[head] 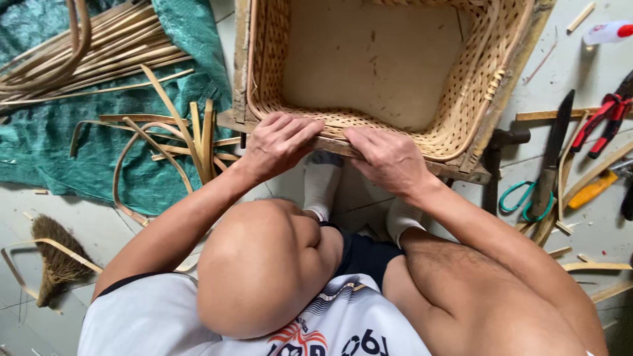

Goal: The person weaves a rectangular bamboo basket by hand, inserting and bending strips along the rim, then uses a hammer and pliers to secure and trim the edges. The person repeatedly adjusts the basket's shape and trims excess material.

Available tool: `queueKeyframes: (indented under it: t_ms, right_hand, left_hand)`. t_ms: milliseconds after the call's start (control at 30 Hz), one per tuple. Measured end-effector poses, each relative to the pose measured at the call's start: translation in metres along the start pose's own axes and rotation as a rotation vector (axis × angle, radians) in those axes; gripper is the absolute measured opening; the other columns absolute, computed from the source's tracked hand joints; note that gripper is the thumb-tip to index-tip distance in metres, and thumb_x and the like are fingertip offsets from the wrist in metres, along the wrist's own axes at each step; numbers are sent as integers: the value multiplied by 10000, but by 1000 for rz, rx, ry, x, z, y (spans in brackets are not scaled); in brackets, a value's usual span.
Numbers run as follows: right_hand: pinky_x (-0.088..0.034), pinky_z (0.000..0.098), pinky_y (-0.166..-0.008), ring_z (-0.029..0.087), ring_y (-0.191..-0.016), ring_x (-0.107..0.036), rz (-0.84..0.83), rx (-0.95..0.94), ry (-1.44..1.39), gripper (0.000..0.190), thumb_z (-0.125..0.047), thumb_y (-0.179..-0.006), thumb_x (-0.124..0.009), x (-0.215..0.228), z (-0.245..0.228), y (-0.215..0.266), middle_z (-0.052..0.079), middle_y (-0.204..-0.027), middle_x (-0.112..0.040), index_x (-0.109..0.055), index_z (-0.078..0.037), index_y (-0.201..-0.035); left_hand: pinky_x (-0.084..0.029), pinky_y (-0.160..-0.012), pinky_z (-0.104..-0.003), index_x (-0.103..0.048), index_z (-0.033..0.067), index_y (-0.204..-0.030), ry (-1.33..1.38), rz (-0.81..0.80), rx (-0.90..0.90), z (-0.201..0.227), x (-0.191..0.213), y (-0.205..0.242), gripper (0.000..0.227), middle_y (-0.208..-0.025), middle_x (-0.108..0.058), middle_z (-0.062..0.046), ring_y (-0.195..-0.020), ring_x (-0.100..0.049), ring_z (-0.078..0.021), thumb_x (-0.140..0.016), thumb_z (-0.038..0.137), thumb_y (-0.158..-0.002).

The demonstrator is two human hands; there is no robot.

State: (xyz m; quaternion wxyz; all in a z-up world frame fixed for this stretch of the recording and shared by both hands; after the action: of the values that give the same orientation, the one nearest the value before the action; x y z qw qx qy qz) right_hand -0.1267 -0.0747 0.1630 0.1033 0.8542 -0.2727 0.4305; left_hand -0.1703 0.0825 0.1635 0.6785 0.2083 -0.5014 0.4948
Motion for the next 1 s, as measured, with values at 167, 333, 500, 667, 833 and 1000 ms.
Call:
queueKeyframes:
  t_ms: [167, 333, 500, 667, 833, 1000]
  right_hand:
    - [-577, 374, -865, 290, -1021, -717, 9, 17, -6, 528, -150, -765, -829, 0, -2, -3, 140, -1186, -728, -629, -41, -1241]
    - [-583, 377, -846, 286, -1004, -718, 10, 64, -1, 506, -167, -766, -842, 1, 7, -7, 130, -1120, -740, -658, -57, -1225]
    - [-560, 399, -924, 267, -1061, -713, 25, 60, 55, 562, -176, -772, -876, 30, 44, -10, 112, -1176, -750, -656, -84, -1281]
    - [-522, 450, -984, 350, -1075, -662, 188, -58, 119, 861, -192, -638, -891, 75, 54, -8, 188, -1173, -693, -556, 27, -1400]
    - [-511, 426, -995, 275, -1124, -674, 115, -78, 197, 727, -158, -735, -901, 49, 57, 0, 78, -1245, -707, -603, -78, -1392]
    - [-498, 441, -1015, 270, -1147, -670, 124, -54, 163, 640, -175, -747, -888, 56, 57, -3, 80, -1247, -709, -638, -89, -1330]
  left_hand:
    - [-539, -890, -387, -639, 63, -1278, 23, 15, -21, 0, 2, -1, 428, -1126, -721, -66, -973, -692, -233, -801, 168, -896]
    - [-536, -878, -369, -652, 70, -1271, 9, 38, 10, 2, 4, -8, 384, -1103, -730, -69, -934, -684, -222, -790, 137, -918]
    - [-529, -865, -385, -647, 63, -1287, -29, 103, 77, 3, -9, -38, 383, -1098, -714, -60, -939, -671, -237, -790, 136, -938]
    - [-523, -878, -387, -616, 103, -1396, -57, 106, 100, 5, -12, -63, 511, -1138, -689, -44, -970, -662, -236, -779, 168, -917]
    - [-497, -872, -373, -577, 193, -1478, -149, 66, 63, 12, -12, -63, 546, -1138, -659, -22, -958, -638, -204, -782, 241, -974]
    - [-484, -850, -380, -657, 184, -1381, -142, 52, 121, 9, -13, -66, 442, -1127, -667, -1, -946, -638, -198, -783, 262, -964]
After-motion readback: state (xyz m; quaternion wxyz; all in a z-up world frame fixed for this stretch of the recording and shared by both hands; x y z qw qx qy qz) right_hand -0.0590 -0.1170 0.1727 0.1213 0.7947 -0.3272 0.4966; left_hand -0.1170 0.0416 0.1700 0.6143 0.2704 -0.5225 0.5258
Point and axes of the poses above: each hand's wrist, its own y-axis away from the middle knuckle, its own x-axis out of the back of the hand, z = x × y, the point moved 9 cm from there along -y, towards the middle knuckle
